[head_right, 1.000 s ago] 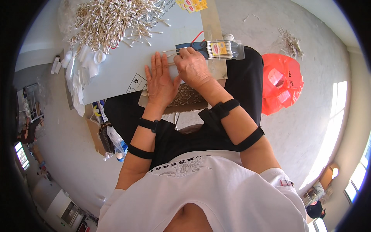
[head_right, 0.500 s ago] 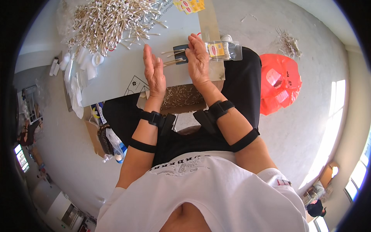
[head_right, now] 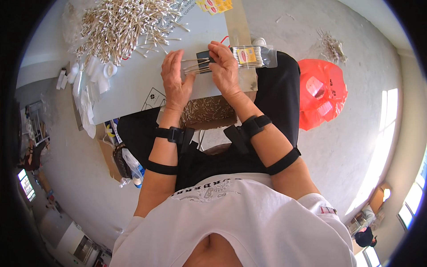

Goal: Organizing and packing a bundle of cotton swabs into a small plastic sleeve.

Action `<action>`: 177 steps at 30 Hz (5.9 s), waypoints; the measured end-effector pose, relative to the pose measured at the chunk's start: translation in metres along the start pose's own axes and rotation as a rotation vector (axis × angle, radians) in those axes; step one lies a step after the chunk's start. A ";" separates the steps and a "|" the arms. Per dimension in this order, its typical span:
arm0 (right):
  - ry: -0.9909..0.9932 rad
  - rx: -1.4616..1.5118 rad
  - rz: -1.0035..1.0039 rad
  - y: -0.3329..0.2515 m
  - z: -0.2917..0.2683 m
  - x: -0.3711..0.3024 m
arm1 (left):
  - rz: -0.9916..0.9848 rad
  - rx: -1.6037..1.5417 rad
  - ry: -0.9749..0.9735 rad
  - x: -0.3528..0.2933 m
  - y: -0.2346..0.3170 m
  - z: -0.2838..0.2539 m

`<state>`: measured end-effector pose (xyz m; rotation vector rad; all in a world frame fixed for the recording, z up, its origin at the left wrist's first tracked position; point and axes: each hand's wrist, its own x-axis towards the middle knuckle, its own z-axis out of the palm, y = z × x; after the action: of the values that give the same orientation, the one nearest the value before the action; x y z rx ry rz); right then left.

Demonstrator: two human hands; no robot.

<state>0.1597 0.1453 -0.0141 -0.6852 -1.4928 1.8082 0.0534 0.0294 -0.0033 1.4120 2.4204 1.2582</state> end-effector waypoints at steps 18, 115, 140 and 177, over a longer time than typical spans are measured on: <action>-0.116 -0.792 -0.304 -0.016 -0.007 -0.010 | 0.062 0.166 -0.077 -0.009 0.007 -0.006; -0.582 -1.151 -0.245 -0.041 -0.001 0.073 | 0.132 0.374 0.193 0.069 -0.056 -0.029; -0.435 -1.017 -0.362 -0.018 0.025 0.091 | 0.117 0.392 0.203 0.059 -0.055 -0.029; -0.485 -1.234 -0.428 -0.006 0.060 0.110 | 0.203 0.401 0.132 0.068 -0.057 -0.033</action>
<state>0.0463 0.1948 0.0071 -0.3737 -2.8142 0.5801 -0.0395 0.0467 0.0023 1.7634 2.7969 0.9581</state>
